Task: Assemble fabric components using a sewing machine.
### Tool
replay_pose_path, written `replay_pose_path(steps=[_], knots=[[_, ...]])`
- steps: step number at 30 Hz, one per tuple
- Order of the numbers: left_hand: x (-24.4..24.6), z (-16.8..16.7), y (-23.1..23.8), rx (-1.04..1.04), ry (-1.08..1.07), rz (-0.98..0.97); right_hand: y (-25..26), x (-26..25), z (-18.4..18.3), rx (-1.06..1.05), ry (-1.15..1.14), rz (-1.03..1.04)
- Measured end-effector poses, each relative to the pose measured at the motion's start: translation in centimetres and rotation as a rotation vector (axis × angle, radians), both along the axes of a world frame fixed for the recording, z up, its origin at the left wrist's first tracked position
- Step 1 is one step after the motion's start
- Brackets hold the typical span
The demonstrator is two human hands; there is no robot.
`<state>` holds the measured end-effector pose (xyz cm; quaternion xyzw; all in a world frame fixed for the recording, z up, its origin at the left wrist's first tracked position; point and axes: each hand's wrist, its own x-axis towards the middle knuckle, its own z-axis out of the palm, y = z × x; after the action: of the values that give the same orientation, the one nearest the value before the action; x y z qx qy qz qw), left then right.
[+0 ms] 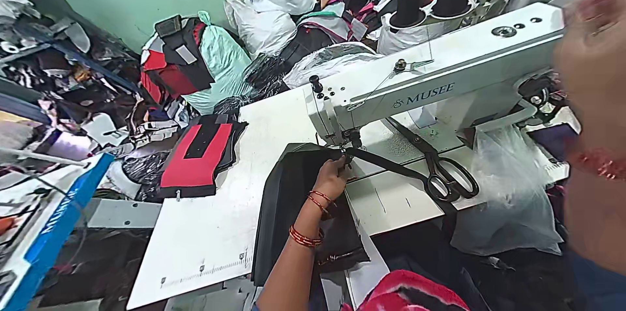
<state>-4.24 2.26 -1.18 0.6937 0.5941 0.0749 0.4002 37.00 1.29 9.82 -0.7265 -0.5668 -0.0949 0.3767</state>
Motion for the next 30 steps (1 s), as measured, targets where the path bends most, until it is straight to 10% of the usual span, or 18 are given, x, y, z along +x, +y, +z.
replay_pose_path(steps=[5,9,30], knots=[[0.6,0.4,-0.4,0.005,0.047,-0.008,-0.6,-18.8,-8.9,-0.492,0.190,0.626],[1.0,0.4,-0.7,0.000,0.091,-0.013,2.5,-25.2,-12.6,-0.763,0.210,0.556],[0.4,-0.1,-0.5,-0.002,0.051,-0.046,-0.1,-28.0,-14.1,-0.684,0.653,0.380]])
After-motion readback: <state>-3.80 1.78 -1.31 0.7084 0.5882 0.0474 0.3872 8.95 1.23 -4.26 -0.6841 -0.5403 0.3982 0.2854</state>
